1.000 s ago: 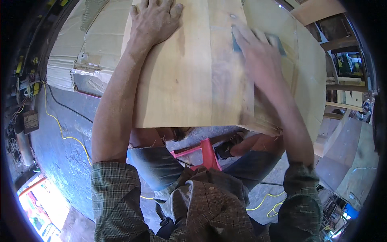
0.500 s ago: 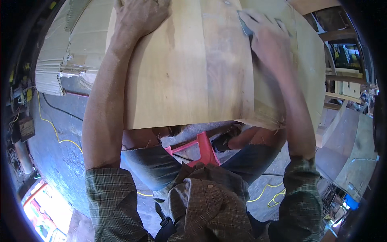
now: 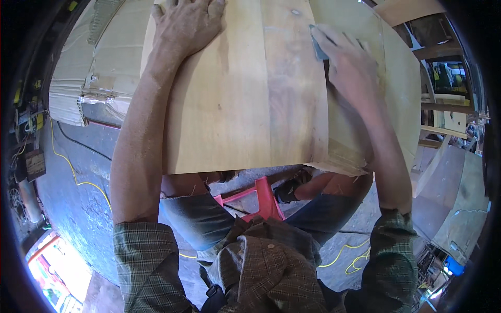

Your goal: The person sits on the floor and sands a rectangular piece of light-colored wood using a sanding block. They hold the wood with their left hand and rub the surface with the block in their right hand, occasionally flipping the wood to work on different areas.

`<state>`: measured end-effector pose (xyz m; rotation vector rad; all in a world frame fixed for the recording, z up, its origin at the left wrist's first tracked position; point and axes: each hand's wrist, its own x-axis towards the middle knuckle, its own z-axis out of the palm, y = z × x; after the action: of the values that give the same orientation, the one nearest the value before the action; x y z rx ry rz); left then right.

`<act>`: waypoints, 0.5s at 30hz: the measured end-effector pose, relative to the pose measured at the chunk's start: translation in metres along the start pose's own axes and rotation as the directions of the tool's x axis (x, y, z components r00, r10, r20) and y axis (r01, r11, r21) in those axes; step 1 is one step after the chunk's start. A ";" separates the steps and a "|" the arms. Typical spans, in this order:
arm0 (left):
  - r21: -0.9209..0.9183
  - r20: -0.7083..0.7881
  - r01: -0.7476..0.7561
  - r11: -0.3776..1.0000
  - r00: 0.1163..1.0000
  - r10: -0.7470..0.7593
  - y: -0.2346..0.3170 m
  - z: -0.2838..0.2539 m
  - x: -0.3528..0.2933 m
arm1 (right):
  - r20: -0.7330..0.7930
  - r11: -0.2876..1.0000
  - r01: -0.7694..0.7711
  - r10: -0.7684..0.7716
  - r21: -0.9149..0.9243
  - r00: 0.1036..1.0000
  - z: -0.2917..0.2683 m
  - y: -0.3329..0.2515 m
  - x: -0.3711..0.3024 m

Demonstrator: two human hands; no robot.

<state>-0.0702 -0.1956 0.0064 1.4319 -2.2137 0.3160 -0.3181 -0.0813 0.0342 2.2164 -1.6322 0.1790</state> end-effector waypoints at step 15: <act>0.044 0.072 -0.018 0.999 0.997 0.015 -0.019 0.016 0.008 | 0.169 0.995 -0.029 0.046 -0.100 0.985 0.005 0.005 0.035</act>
<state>-0.0598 -0.2172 -0.0045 1.4703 -2.2898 0.3263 -0.3118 -0.1155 0.0421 2.1801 -1.7329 -0.0817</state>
